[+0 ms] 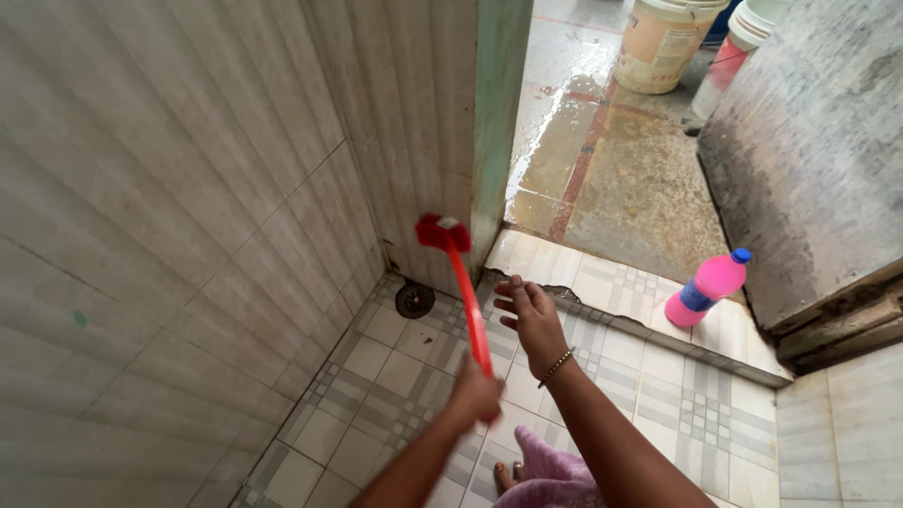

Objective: The person cleans a tiled floor by using a red brush to scrub the corner and edges of the wall and near the door frame.

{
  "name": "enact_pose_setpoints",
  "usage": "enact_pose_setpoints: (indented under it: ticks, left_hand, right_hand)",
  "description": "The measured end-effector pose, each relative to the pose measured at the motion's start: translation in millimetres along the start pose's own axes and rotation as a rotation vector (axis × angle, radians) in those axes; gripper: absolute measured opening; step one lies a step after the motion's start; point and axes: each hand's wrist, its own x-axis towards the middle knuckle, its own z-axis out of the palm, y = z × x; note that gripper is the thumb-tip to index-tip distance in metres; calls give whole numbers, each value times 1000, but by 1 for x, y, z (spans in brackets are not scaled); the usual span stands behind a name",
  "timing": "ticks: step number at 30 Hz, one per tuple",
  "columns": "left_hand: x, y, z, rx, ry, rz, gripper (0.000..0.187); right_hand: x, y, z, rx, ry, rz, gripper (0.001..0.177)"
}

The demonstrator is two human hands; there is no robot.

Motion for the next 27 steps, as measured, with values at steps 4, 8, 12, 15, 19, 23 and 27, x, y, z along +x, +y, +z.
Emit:
enact_pose_setpoints:
  ticks: [4,8,12,15,19,23,27]
  left_hand:
    - [55,26,-49,-116,57,-33,61]
    - [26,3,-13,-6,26,-32,51]
    - [19,-14,6,40,-34,-76,46]
    - [80,15,-39,-56,48,-215,42]
    - [75,5,-25,31,72,-50,59]
    - [27,-29,11,80,-67,-42,81]
    - [114,-3,-29,-45,1,-112,46]
  right_hand:
    - [-13,5,11,11,-69,-30,48]
    - [-9,-7,-8,5,-36,-36,50]
    - [-5,-8,-4,26,-41,-19,51]
    - [-13,-8,5,20,-80,-36,50]
    - [-17,-20,-19,-4,-69,-53,48]
    - [-7,-25,-35,8,-33,-18,49]
    - [-8,-21,-21,9,-62,-22,49]
